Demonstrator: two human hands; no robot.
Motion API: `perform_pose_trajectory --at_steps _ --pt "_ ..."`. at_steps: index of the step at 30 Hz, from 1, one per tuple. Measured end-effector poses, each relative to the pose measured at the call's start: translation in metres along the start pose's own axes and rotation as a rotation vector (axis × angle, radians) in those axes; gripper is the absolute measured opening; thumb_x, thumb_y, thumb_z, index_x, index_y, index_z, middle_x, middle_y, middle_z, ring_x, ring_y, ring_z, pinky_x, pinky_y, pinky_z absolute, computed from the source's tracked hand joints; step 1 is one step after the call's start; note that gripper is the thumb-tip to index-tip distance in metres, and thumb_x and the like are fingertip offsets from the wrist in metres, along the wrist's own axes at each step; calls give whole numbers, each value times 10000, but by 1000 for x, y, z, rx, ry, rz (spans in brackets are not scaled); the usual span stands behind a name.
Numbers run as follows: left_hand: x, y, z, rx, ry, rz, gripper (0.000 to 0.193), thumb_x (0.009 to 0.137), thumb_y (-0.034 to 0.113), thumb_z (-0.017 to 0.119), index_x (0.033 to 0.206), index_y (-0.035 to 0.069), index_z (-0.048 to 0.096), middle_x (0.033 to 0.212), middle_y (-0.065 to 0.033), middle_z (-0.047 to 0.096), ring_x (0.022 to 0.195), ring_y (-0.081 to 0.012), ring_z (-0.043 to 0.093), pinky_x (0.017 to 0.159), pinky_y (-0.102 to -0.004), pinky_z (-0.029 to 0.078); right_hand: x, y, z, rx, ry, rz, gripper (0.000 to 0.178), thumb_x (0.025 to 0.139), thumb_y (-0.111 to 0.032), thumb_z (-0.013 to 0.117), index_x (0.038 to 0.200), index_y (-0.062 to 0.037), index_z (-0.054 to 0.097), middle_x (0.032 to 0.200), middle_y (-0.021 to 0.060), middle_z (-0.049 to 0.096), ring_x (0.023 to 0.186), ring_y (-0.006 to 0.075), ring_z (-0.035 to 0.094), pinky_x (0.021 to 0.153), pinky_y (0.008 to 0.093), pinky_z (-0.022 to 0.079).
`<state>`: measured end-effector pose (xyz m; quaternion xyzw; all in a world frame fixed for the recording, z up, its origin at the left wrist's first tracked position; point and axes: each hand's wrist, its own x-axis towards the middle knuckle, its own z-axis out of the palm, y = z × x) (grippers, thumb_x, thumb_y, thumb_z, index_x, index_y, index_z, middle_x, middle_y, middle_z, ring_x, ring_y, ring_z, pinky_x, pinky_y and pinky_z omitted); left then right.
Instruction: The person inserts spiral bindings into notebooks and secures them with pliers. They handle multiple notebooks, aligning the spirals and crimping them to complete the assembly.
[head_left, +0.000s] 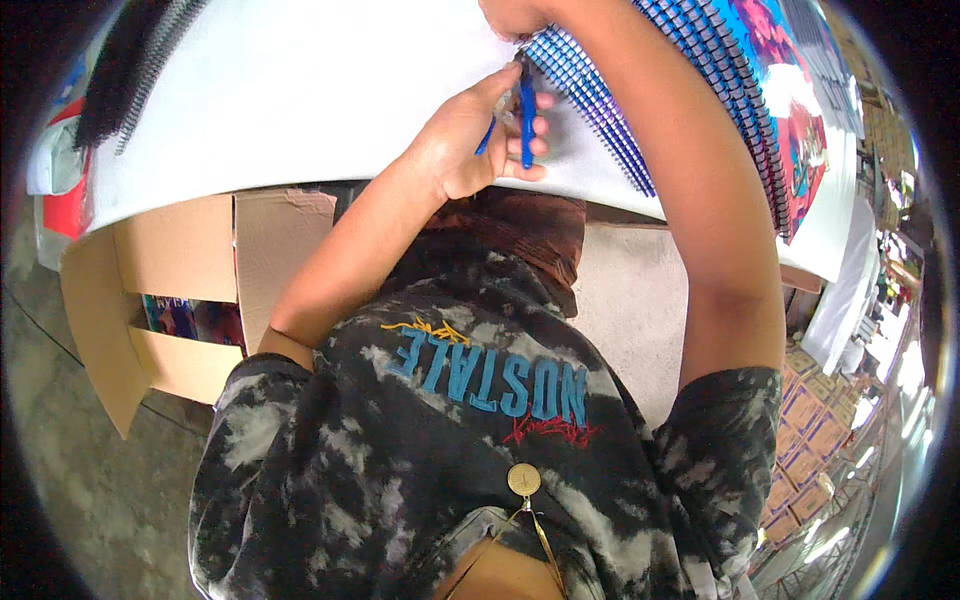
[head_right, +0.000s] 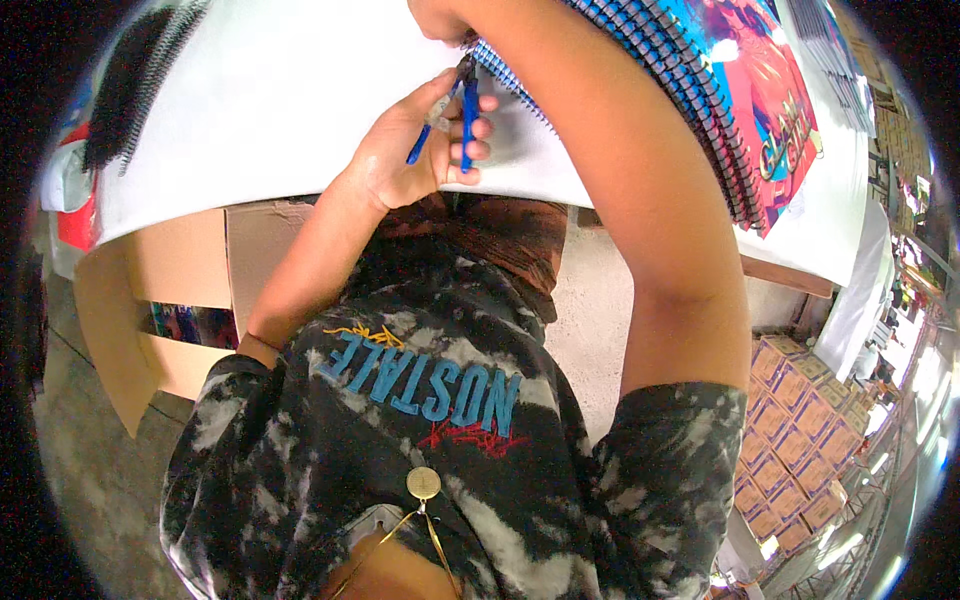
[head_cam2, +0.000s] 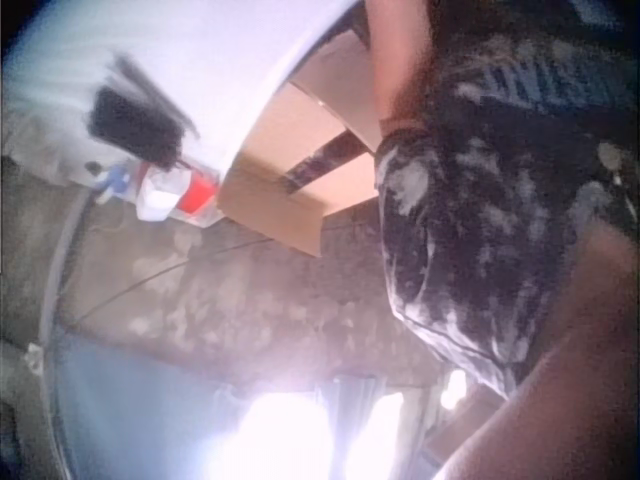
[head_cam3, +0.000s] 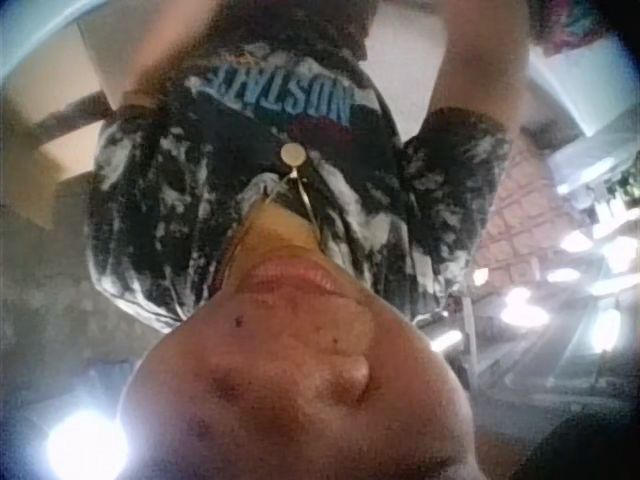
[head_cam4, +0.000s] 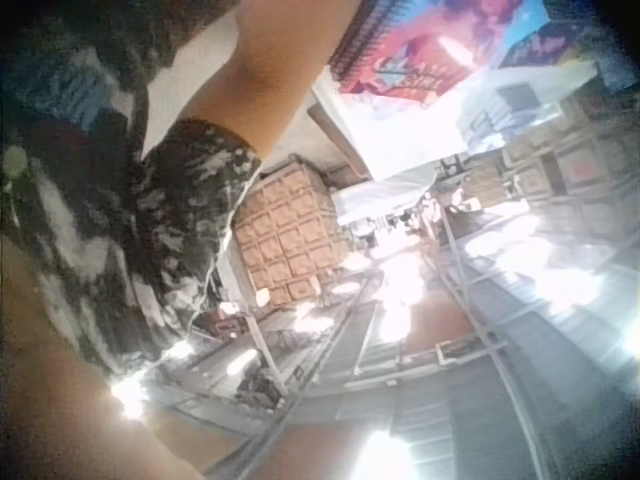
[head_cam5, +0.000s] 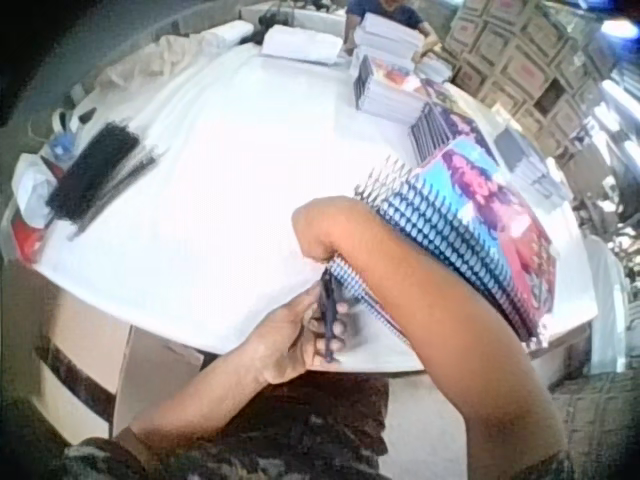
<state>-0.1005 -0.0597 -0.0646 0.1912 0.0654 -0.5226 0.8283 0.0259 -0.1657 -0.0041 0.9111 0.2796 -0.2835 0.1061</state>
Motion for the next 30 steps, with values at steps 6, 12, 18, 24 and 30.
perform_pose_trajectory --at_steps 6,12,18,24,30 --pt "-15 -2 29 390 268 22 499 953 467 284 1113 41 489 849 -66 531 749 -185 563 754 -439 527 3 5 0 -17 -35 45 179 602 -28 605 757 21 682 814 214 647 725 301 642 644 389 501" --pt "-4 4 22 263 161 44 524 953 466 291 1139 12 474 986 -148 538 884 -255 587 745 -456 524 3 1 -11 -48 -105 57 168 597 -69 704 736 23 681 770 190 655 672 281 640 604 378 508" --pt "-8 6 16 366 236 34 429 950 433 341 1076 47 479 905 -84 557 717 -167 523 597 -331 468 4 2 -10 -4 -70 85 178 598 -68 716 747 23 681 774 187 657 678 277 643 602 371 510" --pt "-19 3 16 228 179 28 355 919 312 424 1148 47 482 945 -81 568 843 -180 553 700 -344 470 4 3 -9 -87 -35 66 184 585 -30 700 762 22 684 797 193 656 694 283 641 619 387 505" --pt "-14 4 24 210 189 52 444 924 345 386 1215 20 473 1011 -132 550 972 -261 568 808 -462 493 -6 -9 -34 -93 -235 146 170 599 -40 702 760 11 689 773 166 663 685 270 634 621 382 497"
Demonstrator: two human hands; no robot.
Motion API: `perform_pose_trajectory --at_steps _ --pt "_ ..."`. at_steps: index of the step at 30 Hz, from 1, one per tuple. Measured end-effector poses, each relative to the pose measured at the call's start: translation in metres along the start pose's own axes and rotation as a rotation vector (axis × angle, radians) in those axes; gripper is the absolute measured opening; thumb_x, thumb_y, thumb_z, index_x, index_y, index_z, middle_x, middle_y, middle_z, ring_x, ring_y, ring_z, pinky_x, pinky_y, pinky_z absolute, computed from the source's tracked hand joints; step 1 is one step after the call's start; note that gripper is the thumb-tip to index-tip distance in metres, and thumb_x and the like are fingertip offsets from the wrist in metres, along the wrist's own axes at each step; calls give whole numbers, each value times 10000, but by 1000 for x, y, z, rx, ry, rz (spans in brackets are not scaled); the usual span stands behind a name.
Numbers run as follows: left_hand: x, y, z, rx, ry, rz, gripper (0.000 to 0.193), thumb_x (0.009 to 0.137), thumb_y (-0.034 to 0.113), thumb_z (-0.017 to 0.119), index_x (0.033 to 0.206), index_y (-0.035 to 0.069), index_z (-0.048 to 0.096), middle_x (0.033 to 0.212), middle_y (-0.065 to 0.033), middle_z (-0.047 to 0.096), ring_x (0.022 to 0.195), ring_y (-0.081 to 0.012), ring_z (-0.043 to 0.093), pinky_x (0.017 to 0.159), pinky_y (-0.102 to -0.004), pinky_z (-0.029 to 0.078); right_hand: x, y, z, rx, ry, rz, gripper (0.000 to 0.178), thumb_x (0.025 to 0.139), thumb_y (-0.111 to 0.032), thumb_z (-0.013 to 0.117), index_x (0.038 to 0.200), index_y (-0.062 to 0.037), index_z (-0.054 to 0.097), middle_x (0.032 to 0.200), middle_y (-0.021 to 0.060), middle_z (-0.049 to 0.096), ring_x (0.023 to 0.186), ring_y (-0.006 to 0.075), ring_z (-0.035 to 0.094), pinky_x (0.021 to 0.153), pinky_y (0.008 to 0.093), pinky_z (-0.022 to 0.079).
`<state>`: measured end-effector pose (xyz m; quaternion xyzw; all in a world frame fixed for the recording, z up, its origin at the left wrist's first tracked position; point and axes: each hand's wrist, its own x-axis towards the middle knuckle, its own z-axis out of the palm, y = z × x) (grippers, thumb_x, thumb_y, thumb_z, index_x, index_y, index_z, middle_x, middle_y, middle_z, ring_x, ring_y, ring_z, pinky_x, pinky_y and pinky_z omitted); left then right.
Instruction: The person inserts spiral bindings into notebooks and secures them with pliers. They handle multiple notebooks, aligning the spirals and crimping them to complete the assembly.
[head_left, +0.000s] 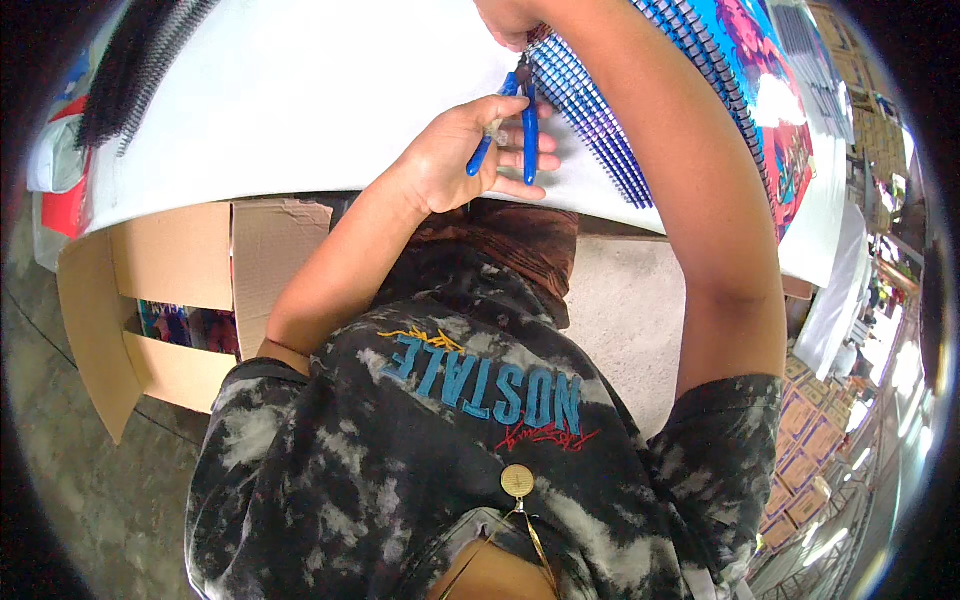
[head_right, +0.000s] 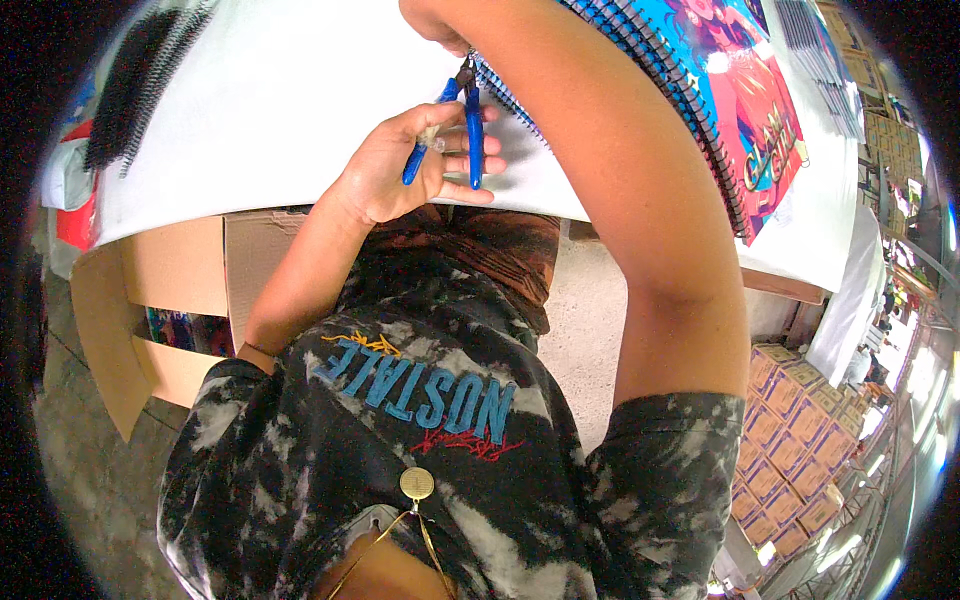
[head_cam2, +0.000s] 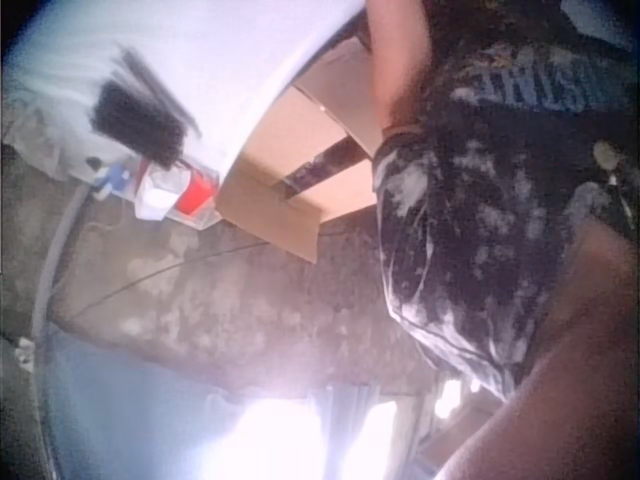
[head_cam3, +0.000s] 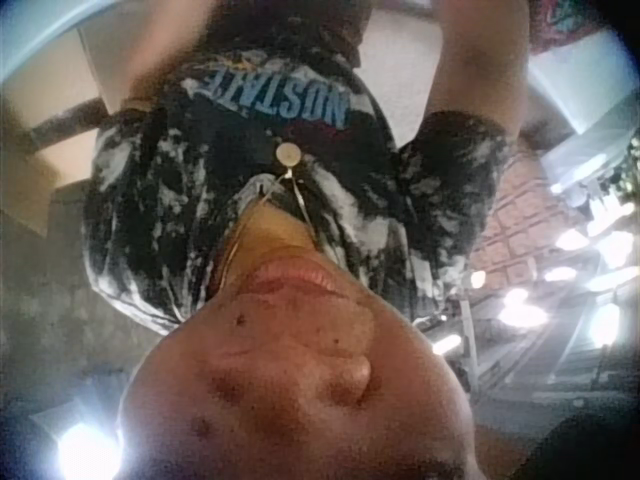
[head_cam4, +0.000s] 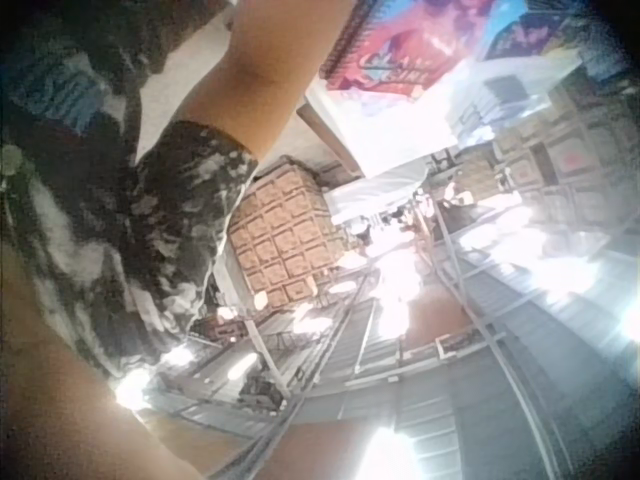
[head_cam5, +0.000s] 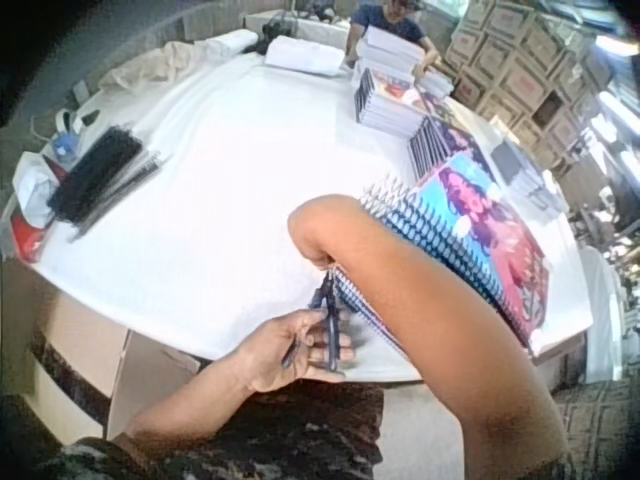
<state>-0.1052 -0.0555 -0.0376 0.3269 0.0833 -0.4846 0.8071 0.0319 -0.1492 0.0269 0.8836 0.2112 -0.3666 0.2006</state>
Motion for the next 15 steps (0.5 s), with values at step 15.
perform_pose_trajectory --at_steps 15 --pt "4 3 -7 223 73 49 506 944 451 331 1168 19 468 906 -116 554 879 -236 587 740 -369 514 7 1 -5 -5 70 -12 149 613 -53 713 740 20 684 747 159 662 640 263 626 583 386 499"
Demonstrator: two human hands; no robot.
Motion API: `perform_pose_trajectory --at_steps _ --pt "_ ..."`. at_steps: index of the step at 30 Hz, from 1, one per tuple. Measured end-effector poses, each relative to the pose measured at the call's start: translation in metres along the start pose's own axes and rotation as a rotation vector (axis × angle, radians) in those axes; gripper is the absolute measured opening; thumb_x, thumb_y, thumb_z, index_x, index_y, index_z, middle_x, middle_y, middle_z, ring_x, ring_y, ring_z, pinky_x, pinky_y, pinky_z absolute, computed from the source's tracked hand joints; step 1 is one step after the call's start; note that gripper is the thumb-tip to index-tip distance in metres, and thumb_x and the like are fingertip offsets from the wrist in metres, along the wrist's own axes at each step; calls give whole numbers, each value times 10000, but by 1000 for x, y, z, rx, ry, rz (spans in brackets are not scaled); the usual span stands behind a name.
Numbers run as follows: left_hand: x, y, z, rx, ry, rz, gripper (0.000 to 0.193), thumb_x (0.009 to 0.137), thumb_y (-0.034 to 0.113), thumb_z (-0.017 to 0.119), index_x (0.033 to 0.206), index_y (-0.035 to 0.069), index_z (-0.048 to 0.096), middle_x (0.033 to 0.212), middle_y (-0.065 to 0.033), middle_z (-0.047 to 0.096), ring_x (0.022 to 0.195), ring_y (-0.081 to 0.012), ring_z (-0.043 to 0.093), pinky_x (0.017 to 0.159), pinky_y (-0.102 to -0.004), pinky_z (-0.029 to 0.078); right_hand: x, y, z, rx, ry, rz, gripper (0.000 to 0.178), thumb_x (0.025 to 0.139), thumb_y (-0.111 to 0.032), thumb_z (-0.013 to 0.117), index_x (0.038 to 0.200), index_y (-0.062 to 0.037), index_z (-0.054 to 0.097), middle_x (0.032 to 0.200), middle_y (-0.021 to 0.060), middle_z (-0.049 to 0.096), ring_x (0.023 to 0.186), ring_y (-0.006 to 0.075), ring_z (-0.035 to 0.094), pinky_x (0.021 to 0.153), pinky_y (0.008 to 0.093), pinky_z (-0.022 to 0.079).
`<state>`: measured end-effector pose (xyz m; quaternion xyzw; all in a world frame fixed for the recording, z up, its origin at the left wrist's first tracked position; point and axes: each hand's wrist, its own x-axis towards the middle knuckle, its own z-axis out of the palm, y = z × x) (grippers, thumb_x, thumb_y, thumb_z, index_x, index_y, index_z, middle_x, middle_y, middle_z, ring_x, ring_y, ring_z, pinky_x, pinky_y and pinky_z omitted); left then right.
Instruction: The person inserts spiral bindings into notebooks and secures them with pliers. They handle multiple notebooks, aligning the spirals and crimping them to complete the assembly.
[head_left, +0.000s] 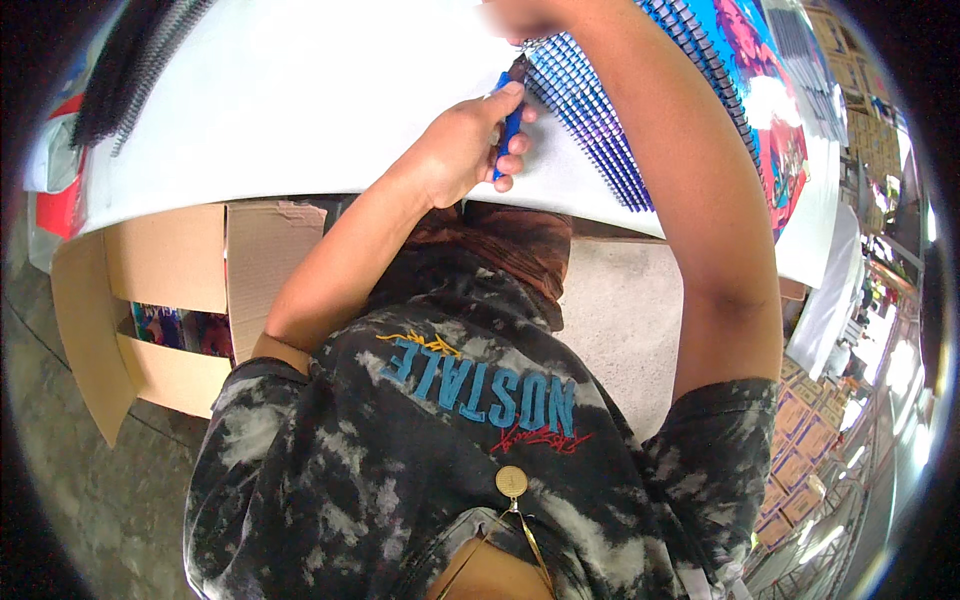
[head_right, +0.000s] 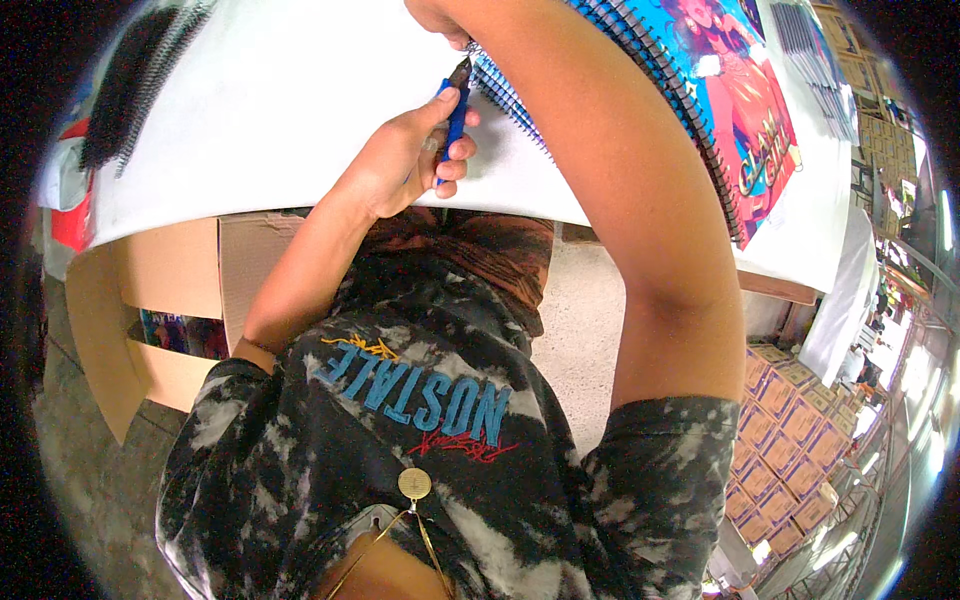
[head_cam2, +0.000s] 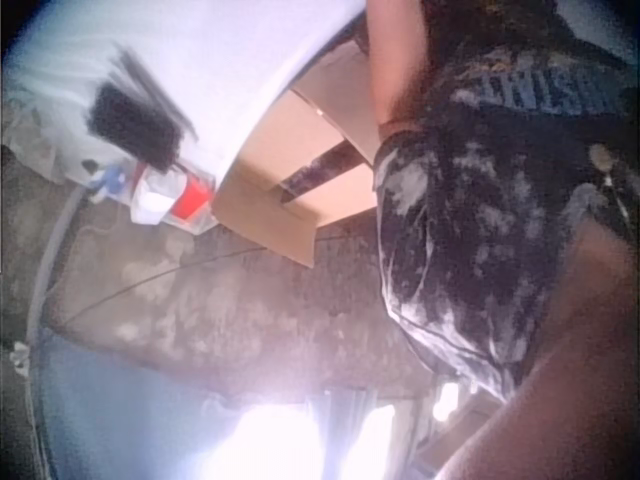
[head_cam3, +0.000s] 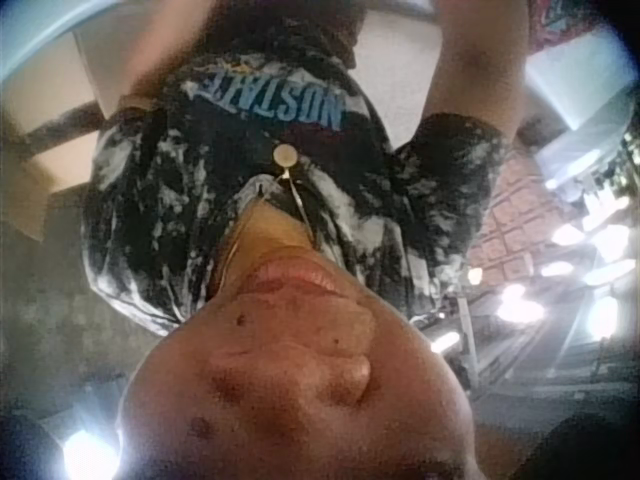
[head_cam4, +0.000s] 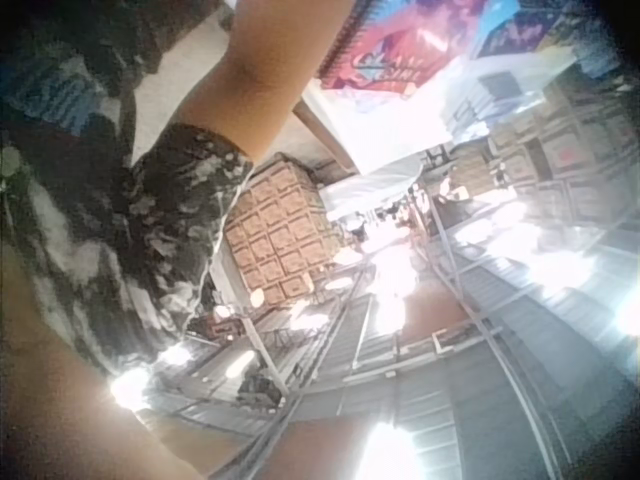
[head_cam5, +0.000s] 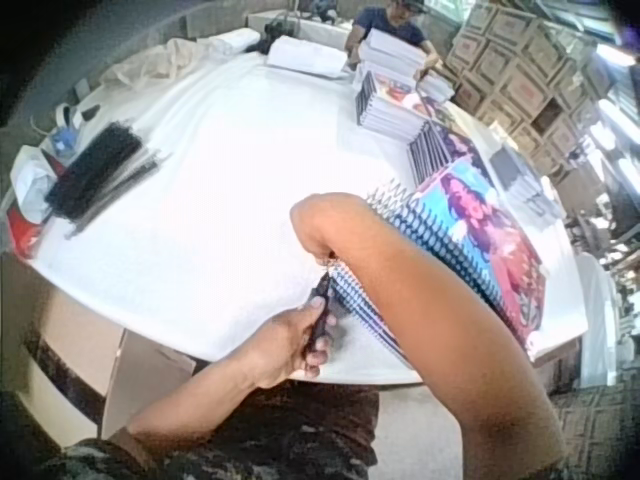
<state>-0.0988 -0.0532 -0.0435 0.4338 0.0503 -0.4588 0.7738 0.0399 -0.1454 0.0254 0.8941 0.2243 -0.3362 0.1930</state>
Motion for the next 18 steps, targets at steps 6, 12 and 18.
perform_pose_trajectory --at_steps 6,12,18 --pt "1 6 9 -32 -162 7 509 956 457 295 1158 24 474 1068 -178 571 928 -240 594 737 -354 515 -3 8 2 43 -36 70 151 607 -55 720 730 24 683 738 159 661 639 261 627 581 385 504" --pt "8 8 3 5 -158 61 481 949 470 313 1060 36 489 848 -76 535 716 -170 551 654 -328 521 -1 8 2 60 -38 63 133 609 -64 721 707 17 683 724 145 662 636 246 626 584 379 498" --pt "-2 6 14 -5 -103 53 496 944 489 314 1058 39 488 806 -55 509 664 -148 523 631 -330 519 -17 11 -11 127 -71 25 98 612 -69 668 678 4 676 671 130 643 583 229 595 535 368 459"
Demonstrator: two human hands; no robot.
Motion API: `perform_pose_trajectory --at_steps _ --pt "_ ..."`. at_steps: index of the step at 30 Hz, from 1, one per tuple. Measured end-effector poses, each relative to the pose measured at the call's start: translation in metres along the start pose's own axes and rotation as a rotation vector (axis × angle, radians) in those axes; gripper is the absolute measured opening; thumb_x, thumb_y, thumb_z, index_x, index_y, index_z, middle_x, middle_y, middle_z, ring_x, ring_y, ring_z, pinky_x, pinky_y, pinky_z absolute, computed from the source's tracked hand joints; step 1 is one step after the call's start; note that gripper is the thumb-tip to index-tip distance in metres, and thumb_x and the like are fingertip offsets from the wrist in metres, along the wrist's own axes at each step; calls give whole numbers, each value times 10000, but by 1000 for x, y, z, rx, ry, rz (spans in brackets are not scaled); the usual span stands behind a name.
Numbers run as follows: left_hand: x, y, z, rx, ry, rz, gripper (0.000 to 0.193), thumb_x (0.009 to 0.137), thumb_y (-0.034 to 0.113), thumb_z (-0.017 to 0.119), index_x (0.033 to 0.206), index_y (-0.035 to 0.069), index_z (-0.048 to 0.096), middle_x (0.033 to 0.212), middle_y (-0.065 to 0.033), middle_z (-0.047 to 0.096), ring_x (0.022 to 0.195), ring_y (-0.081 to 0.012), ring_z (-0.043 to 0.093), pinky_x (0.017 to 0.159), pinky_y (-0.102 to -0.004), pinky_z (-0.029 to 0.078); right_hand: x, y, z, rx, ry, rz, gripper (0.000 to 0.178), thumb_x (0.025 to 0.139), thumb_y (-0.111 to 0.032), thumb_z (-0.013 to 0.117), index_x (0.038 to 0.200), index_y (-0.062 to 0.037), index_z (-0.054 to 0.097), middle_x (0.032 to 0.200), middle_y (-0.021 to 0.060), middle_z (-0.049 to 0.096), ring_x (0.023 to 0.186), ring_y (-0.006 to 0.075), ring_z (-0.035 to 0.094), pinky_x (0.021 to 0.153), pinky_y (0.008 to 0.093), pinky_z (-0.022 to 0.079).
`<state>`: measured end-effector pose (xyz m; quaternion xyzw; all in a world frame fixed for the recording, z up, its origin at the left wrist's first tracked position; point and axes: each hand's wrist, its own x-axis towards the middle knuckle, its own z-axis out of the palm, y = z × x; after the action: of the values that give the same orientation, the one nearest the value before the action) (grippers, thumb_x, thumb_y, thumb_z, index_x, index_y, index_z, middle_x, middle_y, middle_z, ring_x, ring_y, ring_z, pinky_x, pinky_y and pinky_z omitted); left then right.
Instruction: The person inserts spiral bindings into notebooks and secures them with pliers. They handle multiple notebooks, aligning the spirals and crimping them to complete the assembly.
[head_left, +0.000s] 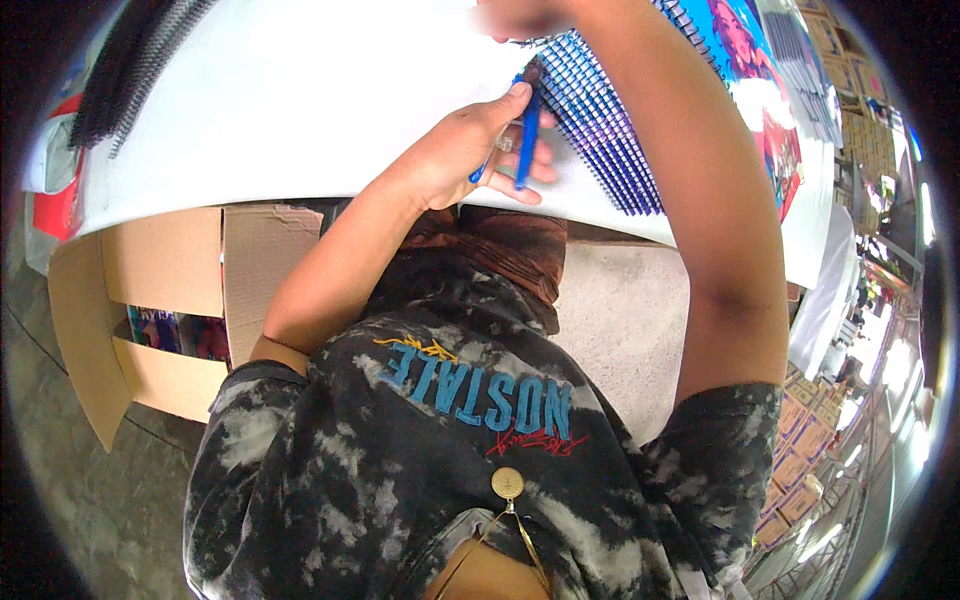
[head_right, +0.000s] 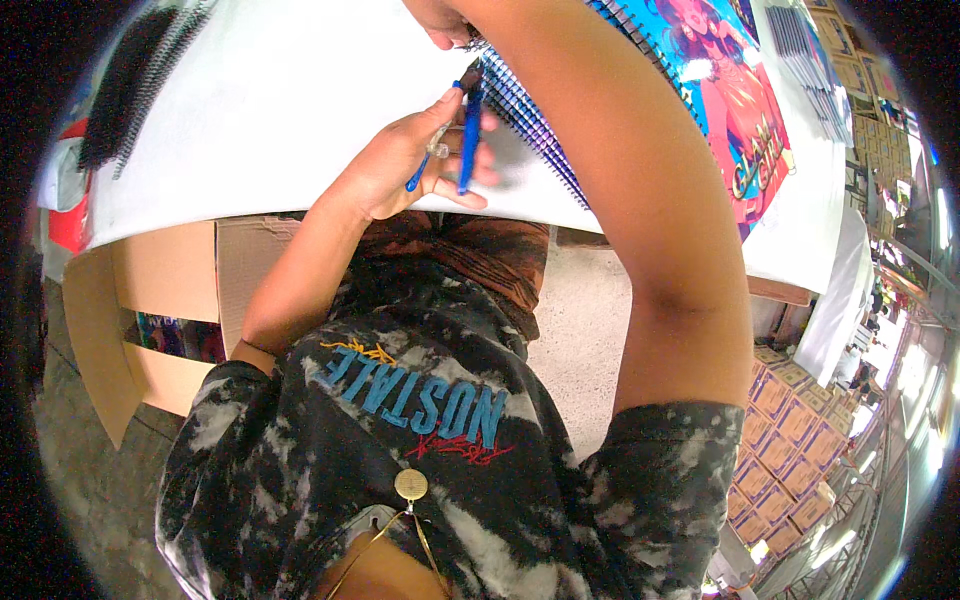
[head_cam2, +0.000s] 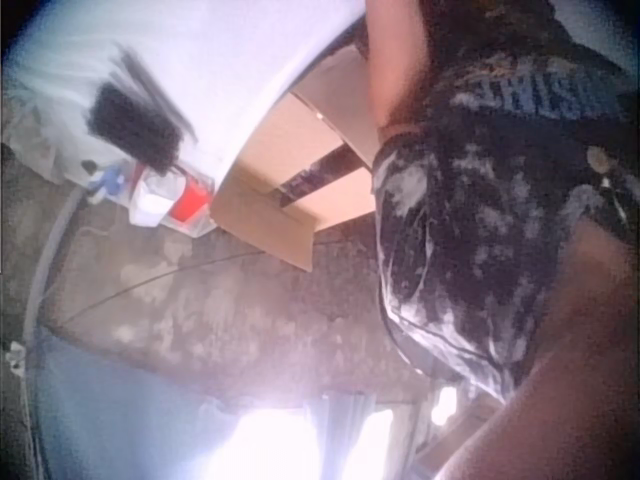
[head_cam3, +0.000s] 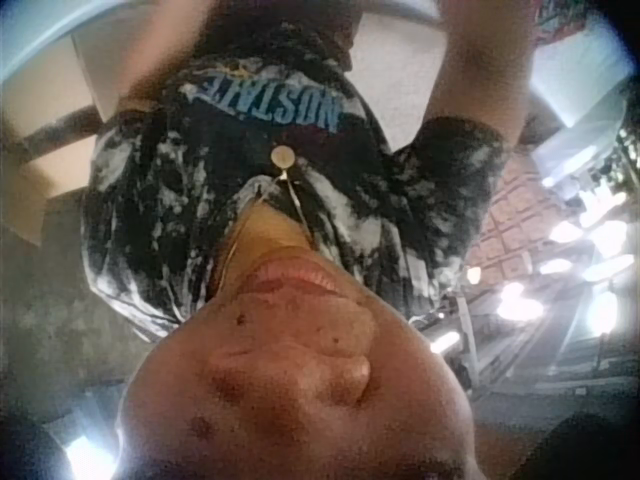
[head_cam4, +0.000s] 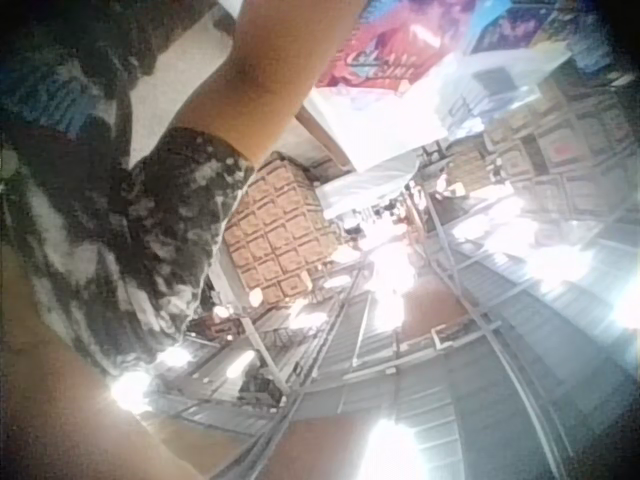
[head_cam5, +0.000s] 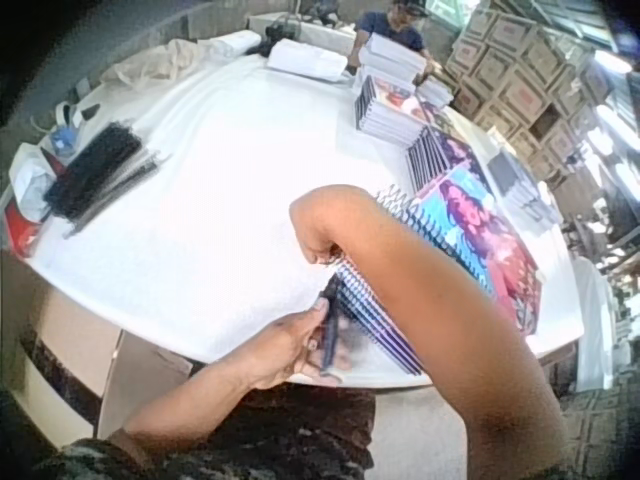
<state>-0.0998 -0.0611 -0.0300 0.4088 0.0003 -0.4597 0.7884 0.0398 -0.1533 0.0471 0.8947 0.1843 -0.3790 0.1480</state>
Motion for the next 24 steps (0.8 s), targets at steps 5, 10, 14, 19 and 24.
perform_pose_trajectory --at_steps 5,10,14,19,24 --pt "10 2 0 52 -16 14 532 944 494 305 1126 24 476 863 -94 549 716 -185 570 676 -340 528 -10 0 -13 8 -164 72 79 611 -64 653 677 -33 686 674 110 642 566 224 580 539 374 453" --pt "1 2 -9 80 42 -8 563 939 510 298 1148 18 477 904 -116 567 777 -223 599 697 -349 531 0 2 -14 59 -144 85 58 635 -36 645 675 -43 686 677 110 640 580 223 583 543 378 455" --pt "-3 8 8 65 4 13 552 939 515 291 1079 21 493 830 -88 538 727 -210 583 646 -340 522 -4 6 -13 97 -160 165 51 648 -15 642 679 -33 679 671 118 635 577 224 581 540 381 456" --pt "8 11 4 76 7 55 555 934 525 295 1068 24 491 796 -83 530 706 -213 579 642 -338 519 -6 6 -14 130 -123 168 46 628 -13 662 672 1 665 665 120 633 573 221 583 526 374 455" --pt "0 7 -1 99 -13 19 565 933 533 285 1110 34 482 866 -109 575 743 -216 592 654 -332 512 -5 5 -15 -34 -87 118 62 622 -25 676 663 19 660 658 128 634 571 224 586 525 367 461"
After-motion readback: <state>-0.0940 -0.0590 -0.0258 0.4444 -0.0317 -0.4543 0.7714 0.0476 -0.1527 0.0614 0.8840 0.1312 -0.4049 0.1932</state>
